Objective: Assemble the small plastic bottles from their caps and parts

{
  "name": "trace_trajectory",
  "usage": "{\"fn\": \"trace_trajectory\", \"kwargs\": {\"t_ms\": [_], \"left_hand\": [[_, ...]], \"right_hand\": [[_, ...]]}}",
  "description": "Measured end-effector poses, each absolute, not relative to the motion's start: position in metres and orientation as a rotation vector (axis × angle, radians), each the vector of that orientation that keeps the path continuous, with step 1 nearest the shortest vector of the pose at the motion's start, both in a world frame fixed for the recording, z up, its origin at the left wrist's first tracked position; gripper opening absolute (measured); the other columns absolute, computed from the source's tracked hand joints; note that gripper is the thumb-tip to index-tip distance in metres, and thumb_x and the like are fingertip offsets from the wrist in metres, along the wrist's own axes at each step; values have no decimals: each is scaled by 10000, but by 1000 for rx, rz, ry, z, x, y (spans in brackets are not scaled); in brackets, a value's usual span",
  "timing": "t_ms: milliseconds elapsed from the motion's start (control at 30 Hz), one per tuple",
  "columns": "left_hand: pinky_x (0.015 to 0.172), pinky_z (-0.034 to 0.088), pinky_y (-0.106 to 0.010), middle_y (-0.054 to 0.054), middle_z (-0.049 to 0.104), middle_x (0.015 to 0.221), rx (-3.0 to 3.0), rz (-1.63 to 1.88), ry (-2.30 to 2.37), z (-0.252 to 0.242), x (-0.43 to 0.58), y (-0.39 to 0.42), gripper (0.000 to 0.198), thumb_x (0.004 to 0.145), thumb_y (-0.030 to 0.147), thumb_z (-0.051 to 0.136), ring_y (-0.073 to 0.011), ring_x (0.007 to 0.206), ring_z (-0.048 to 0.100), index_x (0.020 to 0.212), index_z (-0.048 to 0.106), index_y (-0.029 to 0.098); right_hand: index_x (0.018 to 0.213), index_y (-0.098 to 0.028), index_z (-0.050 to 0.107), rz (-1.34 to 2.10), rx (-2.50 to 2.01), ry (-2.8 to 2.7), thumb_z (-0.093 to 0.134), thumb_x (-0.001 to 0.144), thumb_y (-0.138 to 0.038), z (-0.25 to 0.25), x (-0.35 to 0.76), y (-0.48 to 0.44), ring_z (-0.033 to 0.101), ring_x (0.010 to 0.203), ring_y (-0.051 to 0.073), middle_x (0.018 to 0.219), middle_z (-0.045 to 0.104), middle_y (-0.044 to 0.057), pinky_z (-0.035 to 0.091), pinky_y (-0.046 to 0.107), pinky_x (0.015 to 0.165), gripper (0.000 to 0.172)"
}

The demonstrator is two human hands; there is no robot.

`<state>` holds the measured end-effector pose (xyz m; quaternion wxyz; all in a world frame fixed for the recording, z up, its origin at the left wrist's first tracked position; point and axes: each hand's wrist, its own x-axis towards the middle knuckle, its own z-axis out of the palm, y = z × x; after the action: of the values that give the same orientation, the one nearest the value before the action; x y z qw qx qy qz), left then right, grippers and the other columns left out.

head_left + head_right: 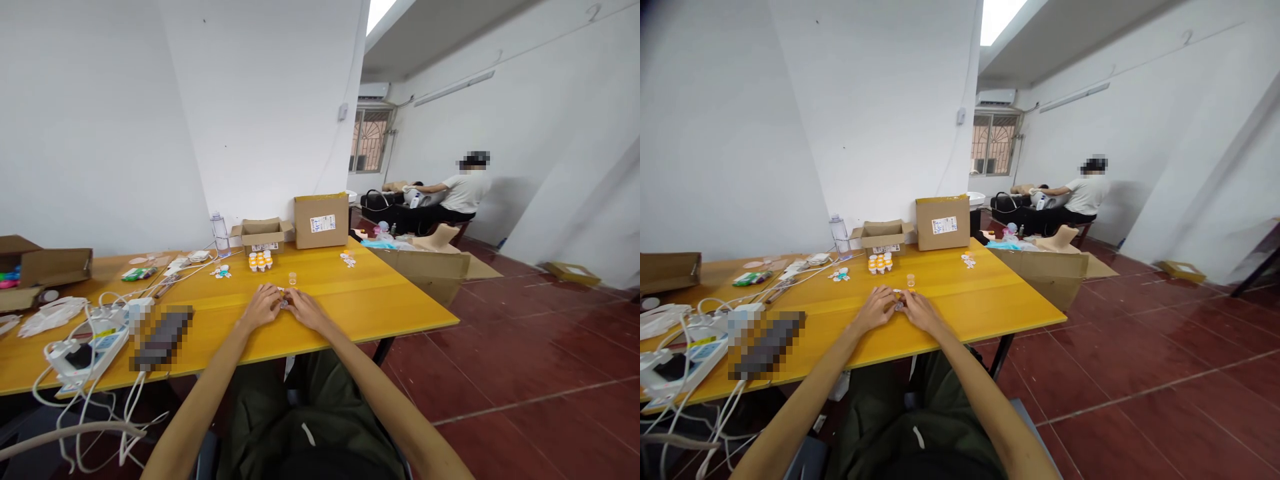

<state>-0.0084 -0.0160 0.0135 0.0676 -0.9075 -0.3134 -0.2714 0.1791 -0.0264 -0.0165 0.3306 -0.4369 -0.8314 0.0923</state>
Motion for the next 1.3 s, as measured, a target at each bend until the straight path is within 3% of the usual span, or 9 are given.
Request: {"fn": "trace_trajectory", "kwargs": {"t_ms": [833, 1300], "left_hand": [[838, 423, -387, -57, 673, 910, -2738, -826, -880, 15, -8, -17, 144, 841, 133, 539, -235, 939, 556, 869, 640, 233], [865, 410, -384, -54, 671, 908, -2760, -848, -971, 12, -8, -15, 173, 927, 176, 482, -229, 925, 548, 929, 643, 237]], "right_hand": [[1303, -219, 507, 167, -1162, -2204, 548, 957, -257, -14, 179, -29, 610, 1160, 219, 1206, 674, 115, 469, 360, 985, 350], [1297, -242, 512, 180, -1175, -2189, 572, 941, -231, -16, 179, -29, 618, 1121, 224, 1171, 670, 93, 470, 359, 969, 362]]}}
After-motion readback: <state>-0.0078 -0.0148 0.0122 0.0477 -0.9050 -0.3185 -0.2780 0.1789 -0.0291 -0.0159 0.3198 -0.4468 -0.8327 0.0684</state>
